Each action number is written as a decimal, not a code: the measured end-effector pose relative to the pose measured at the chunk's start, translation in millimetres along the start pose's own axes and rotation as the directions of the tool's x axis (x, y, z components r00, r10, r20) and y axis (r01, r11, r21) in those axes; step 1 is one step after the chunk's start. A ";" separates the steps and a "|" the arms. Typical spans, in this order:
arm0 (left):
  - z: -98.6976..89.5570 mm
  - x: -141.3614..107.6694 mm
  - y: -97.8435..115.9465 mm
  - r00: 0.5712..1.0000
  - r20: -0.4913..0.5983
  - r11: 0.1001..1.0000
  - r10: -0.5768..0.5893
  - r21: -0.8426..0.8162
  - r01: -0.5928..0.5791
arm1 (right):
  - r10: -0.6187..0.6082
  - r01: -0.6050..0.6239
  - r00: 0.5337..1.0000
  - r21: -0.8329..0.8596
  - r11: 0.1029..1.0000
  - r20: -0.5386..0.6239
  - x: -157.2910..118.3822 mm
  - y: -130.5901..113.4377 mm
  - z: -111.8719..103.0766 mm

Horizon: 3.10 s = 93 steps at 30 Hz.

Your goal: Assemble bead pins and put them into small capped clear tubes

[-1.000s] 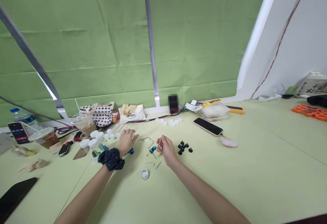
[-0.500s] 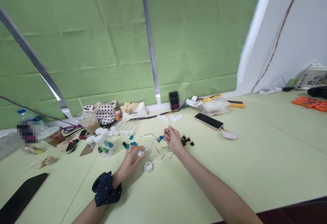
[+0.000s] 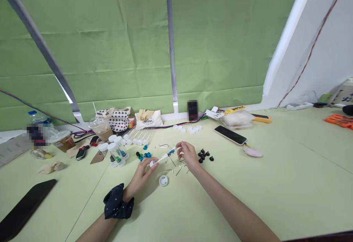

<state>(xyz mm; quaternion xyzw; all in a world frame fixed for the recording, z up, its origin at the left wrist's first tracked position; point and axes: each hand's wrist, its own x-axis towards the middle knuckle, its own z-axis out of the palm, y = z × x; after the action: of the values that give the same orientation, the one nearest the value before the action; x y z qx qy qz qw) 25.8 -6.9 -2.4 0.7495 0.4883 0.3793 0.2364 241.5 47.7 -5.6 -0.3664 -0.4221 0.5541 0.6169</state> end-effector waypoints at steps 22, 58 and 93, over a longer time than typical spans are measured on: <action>-10.7 0.8 -3.1 0.989 0.074 0.956 0.132 0.253 -0.146 | 0.090 -0.081 0.990 -0.088 0.993 0.109 1.3 -5.0 -7.0; 3.4 8.9 -34.2 0.978 -0.021 0.786 -0.207 -0.598 0.153 | 0.111 0.481 0.867 -0.874 0.072 0.486 -27.0 22.1 10.5; 6.2 5.3 -29.5 0.990 0.113 0.837 -0.088 -0.531 0.135 | -0.189 0.236 0.968 -0.356 0.904 0.164 -7.9 -14.8 2.1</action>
<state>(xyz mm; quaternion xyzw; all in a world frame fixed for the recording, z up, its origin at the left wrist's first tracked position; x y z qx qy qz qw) 15.6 10.2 -25.7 0.6389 0.3951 0.4545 0.4787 244.9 38.0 7.9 -0.3930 -0.5948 0.4152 0.5651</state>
